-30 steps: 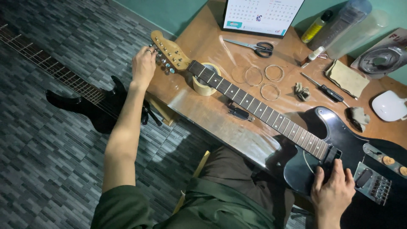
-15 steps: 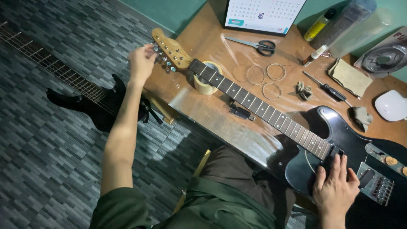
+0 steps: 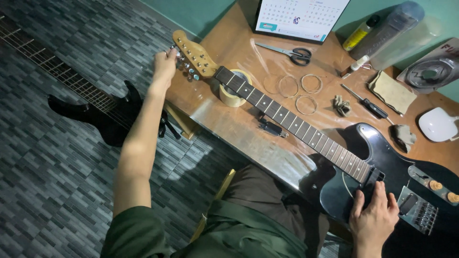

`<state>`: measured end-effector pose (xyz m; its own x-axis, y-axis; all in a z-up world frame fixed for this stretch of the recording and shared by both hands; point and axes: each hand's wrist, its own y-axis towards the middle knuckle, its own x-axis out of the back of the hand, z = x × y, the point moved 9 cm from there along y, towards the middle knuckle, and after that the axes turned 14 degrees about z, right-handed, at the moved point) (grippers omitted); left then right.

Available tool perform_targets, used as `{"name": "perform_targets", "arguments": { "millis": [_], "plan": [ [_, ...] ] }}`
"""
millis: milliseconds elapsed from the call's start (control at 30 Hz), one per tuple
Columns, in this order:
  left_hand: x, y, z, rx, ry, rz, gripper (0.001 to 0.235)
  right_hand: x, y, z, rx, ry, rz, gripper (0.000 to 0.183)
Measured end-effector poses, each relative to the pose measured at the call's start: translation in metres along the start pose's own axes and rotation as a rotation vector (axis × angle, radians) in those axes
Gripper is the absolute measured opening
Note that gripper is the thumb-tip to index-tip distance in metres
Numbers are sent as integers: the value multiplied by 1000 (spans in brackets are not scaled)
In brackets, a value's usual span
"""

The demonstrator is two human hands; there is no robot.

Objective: The person threads a guitar string through the tuning peg on the headstock, winds it around the post, and tightens it. They repeat this process for multiple strings on the guitar headstock.

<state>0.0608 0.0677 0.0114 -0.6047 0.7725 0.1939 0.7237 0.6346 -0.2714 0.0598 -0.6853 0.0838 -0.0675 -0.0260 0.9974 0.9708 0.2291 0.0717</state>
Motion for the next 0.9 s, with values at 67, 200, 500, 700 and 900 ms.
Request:
{"name": "perform_targets", "arguments": {
  "millis": [67, 200, 500, 700, 900],
  "plan": [
    [0, -14, -8, 91, -88, 43, 23, 3, -2, 3, 42, -8, -55, 63],
    [17, -7, -19, -343, 441, -109, 40, 12, -1, 12, 101, -169, -126, 66],
    [-19, -53, -52, -979, 1154, -217, 14, 11, -6, 13, 158, -51, -156, 55],
    [0, -29, -50, -629, 592, 12, 17, -4, 3, 0, 20, -128, 7, 64],
    [-5, -20, -11, -50, -220, 102, 16, 12, 3, 13, 49, -54, -1, 65]
  ]
}}
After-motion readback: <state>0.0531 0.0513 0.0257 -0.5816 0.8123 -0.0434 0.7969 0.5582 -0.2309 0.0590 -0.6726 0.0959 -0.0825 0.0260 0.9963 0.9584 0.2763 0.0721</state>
